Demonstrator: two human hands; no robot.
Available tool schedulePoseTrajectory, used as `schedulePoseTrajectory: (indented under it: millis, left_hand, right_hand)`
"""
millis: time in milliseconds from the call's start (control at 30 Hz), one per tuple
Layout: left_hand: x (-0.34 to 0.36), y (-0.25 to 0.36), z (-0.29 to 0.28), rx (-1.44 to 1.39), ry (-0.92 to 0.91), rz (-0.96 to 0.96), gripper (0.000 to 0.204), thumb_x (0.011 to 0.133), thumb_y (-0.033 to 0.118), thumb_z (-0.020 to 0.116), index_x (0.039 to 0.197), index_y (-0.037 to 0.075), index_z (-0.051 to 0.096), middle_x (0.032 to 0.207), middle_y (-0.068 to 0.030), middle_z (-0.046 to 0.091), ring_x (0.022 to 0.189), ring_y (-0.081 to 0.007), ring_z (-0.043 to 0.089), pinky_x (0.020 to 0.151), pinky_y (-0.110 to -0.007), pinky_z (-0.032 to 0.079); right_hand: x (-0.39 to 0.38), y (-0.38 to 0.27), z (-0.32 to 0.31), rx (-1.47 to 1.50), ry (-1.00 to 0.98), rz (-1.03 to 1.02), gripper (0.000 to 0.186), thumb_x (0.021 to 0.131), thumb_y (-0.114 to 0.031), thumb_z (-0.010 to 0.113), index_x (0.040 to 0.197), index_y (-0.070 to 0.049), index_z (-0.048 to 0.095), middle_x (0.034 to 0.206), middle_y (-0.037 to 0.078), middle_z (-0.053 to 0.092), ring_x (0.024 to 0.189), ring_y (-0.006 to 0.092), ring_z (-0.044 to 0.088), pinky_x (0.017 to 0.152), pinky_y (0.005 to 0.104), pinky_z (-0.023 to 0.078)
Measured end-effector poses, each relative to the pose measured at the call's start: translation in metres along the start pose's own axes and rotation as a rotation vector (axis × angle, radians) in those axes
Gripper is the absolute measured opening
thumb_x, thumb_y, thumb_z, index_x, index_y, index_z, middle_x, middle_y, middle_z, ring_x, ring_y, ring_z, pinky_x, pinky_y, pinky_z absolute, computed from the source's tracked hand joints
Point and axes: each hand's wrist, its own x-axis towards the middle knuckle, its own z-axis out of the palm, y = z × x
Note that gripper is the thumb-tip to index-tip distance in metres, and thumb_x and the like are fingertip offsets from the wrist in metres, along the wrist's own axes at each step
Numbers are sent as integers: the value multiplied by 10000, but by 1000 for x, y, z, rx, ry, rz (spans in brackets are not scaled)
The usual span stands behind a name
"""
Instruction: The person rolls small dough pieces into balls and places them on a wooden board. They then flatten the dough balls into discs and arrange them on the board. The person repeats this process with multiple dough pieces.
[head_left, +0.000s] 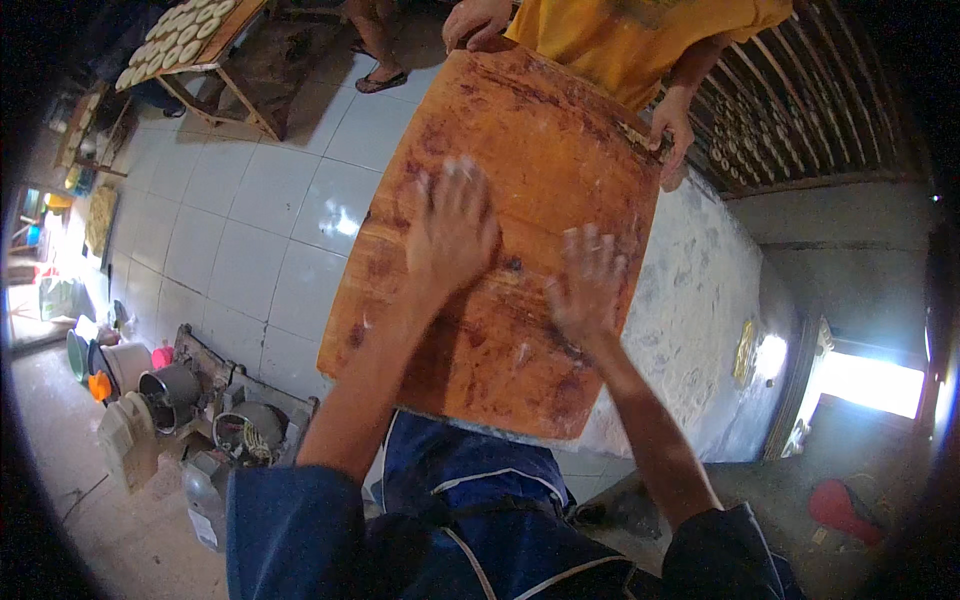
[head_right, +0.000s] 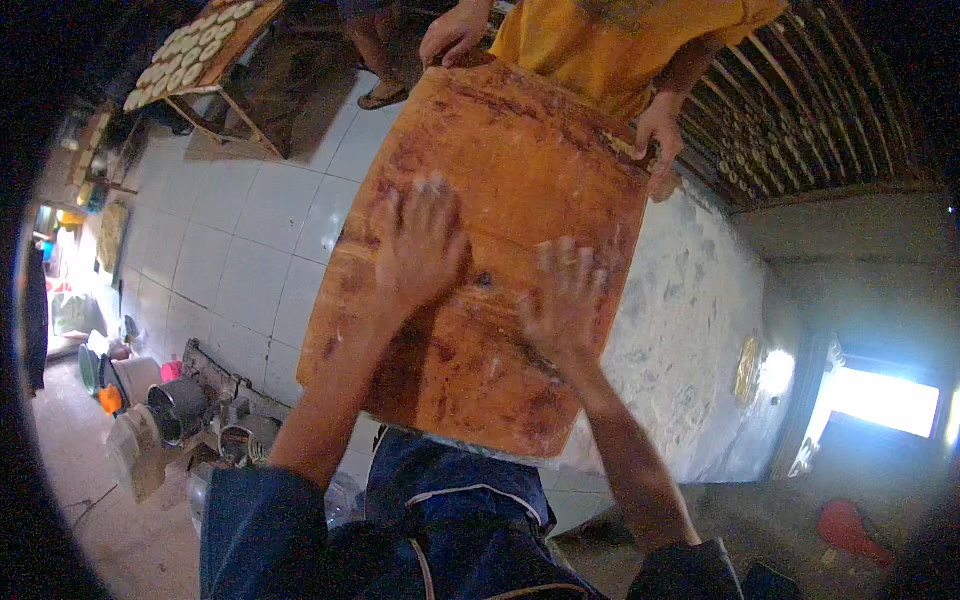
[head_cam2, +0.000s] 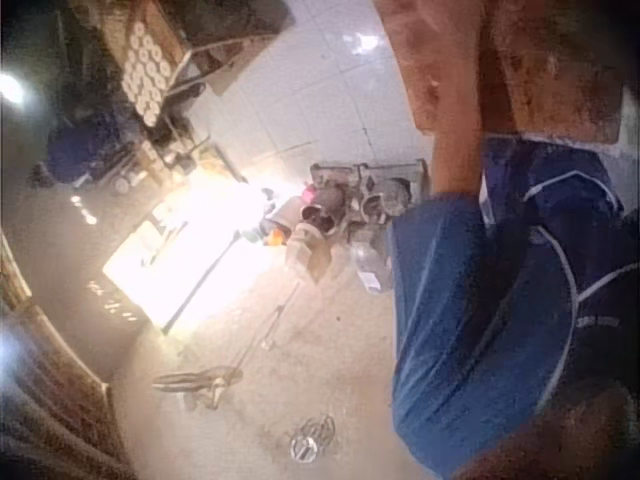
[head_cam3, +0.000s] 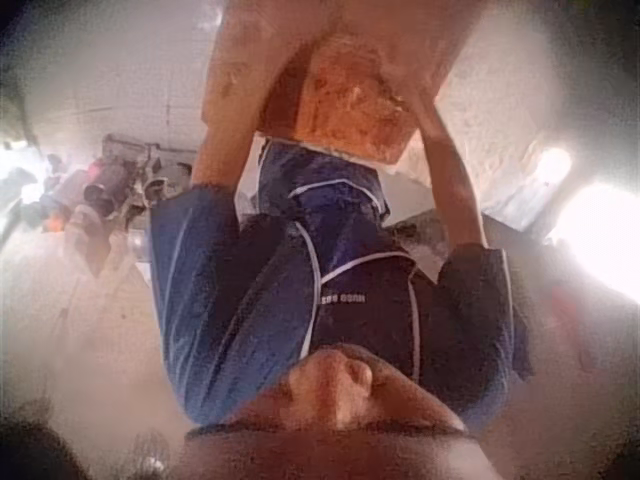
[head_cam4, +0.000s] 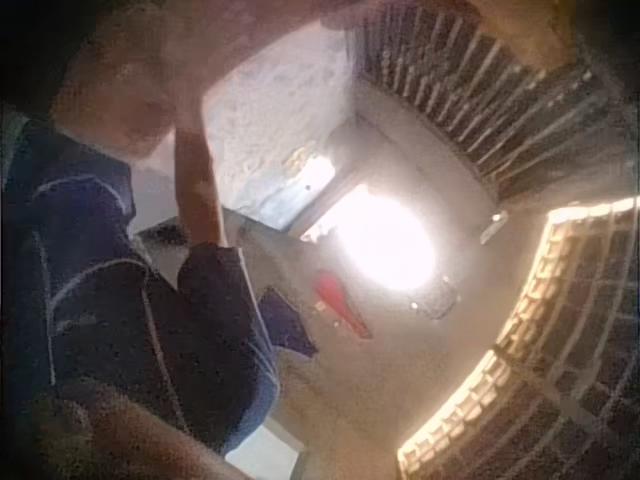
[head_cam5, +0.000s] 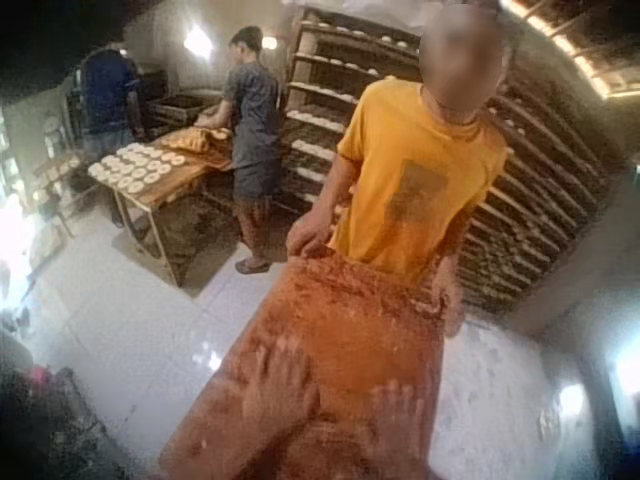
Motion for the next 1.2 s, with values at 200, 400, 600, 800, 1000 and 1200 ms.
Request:
schedulePoseTrajectory:
  millis: [200, 400, 600, 800, 1000, 1200]
  left_hand:
    - [-69, 56, -5, 1, -74, -19, 542, 1032, 309, 481, 1531, 98, 461, 1614, -145, 411, 1527, -322, 329, 1254, -586, 164]
    - [-77, 60, -20, -175, -2, 16, 497, 1032, 219, 498, 1502, 57, 473, 1551, -180, 460, 1475, -381, 371, 1223, -572, 231]
    - [-247, 54, -96, -684, 117, -236, 402, 1066, 168, 498, 1383, -74, 549, 1399, -259, 566, 1267, -404, 553, 1083, -464, 405]
    - [-367, 130, -84, -657, -54, -512, 177, 1028, 96, 508, 1139, -24, 575, 1027, -166, 602, 975, -282, 603, 891, -415, 480]
    - [-329, 209, -54, -282, 69, -173, 227, 985, 46, 552, 1189, -39, 604, 1146, -207, 642, 1090, -401, 587, 988, -505, 444]
    - [-180, 250, -11, -175, -20, -156, 674, 1056, 279, 466, 1585, -69, 235, 1634, -298, 286, 1537, -452, 231, 1255, -575, 138]
  right_hand:
    - [-24, -64, -6, 102, -75, -30, 797, 941, -472, 559, 1623, -137, 321, 1685, 217, 234, 1543, 494, 185, 1220, 696, 92]
    - [-52, -57, -8, 197, 60, -51, 747, 957, -432, 571, 1601, -118, 359, 1654, 233, 296, 1536, 474, 227, 1224, 679, 140]
    - [-212, 0, -81, 623, 364, 267, 616, 891, -183, 721, 1449, -51, 498, 1496, 217, 491, 1427, 418, 411, 1208, 528, 300]
    - [-408, 119, -51, 514, 626, 875, 479, 828, -43, 735, 1288, -25, 603, 1183, 167, 630, 1086, 328, 595, 962, 418, 465]
    - [-445, 200, -62, 631, 572, 912, 400, 867, 28, 651, 1257, -55, 625, 997, 95, 573, 904, 246, 548, 803, 375, 455]
    - [-431, 246, -72, 627, 545, 696, 398, 890, 16, 644, 1281, -51, 609, 1018, 105, 588, 922, 250, 556, 794, 387, 448]
